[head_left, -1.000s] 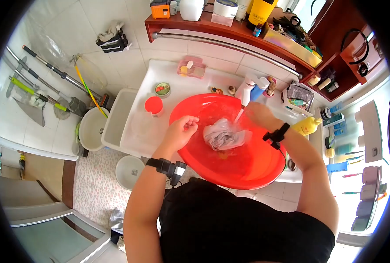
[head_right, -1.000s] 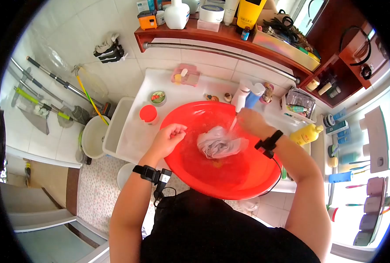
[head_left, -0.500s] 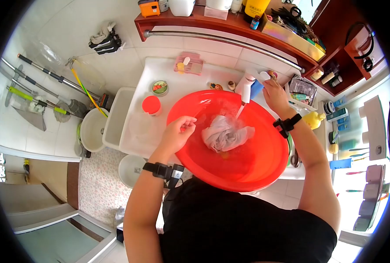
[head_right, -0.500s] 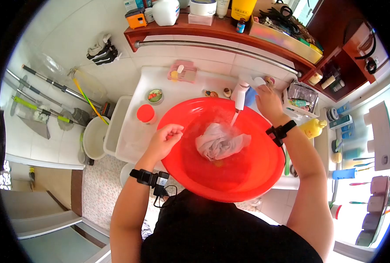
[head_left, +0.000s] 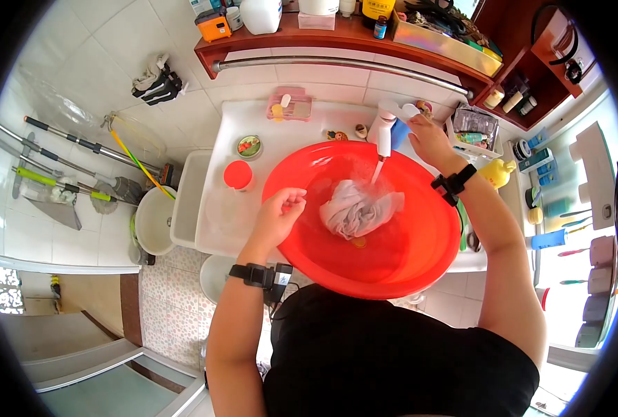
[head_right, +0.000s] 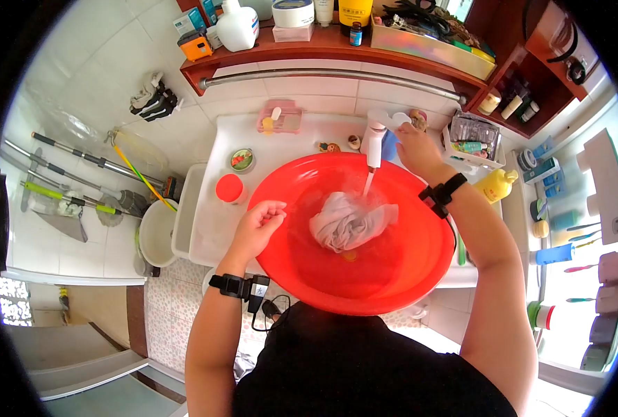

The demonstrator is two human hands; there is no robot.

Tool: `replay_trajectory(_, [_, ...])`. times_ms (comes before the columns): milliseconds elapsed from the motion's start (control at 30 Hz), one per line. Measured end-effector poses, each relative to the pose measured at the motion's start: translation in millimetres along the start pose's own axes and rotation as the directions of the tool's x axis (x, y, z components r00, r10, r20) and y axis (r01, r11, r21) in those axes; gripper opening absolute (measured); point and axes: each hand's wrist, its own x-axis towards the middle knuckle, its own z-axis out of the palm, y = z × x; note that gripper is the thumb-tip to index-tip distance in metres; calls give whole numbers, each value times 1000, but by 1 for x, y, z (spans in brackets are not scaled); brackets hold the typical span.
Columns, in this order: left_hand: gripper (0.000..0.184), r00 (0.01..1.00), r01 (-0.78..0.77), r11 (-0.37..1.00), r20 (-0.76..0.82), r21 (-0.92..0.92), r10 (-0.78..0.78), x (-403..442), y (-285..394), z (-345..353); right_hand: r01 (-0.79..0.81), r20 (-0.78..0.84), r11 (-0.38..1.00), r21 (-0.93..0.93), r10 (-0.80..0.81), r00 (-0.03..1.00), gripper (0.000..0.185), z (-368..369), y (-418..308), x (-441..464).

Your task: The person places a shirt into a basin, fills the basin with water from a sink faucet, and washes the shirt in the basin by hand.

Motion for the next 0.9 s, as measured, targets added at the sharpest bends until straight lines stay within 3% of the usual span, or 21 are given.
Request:
replay_trajectory(533, [21,999,-25,999,19,-28,26,3,-9,0,-53,48,996,-69,56,997,25,-3,-9,0])
replay_trajectory(800, [21,1000,-9,998,19,-59,10,3,-7,-2,-20,-17,999,-50,19,1000,24,3,-3,-1])
replay_trajectory(900, [22,1000,-2,999,24,-48,3,2,-4,-2,-85,49,995,-52,88,995,28,1,-6,-1])
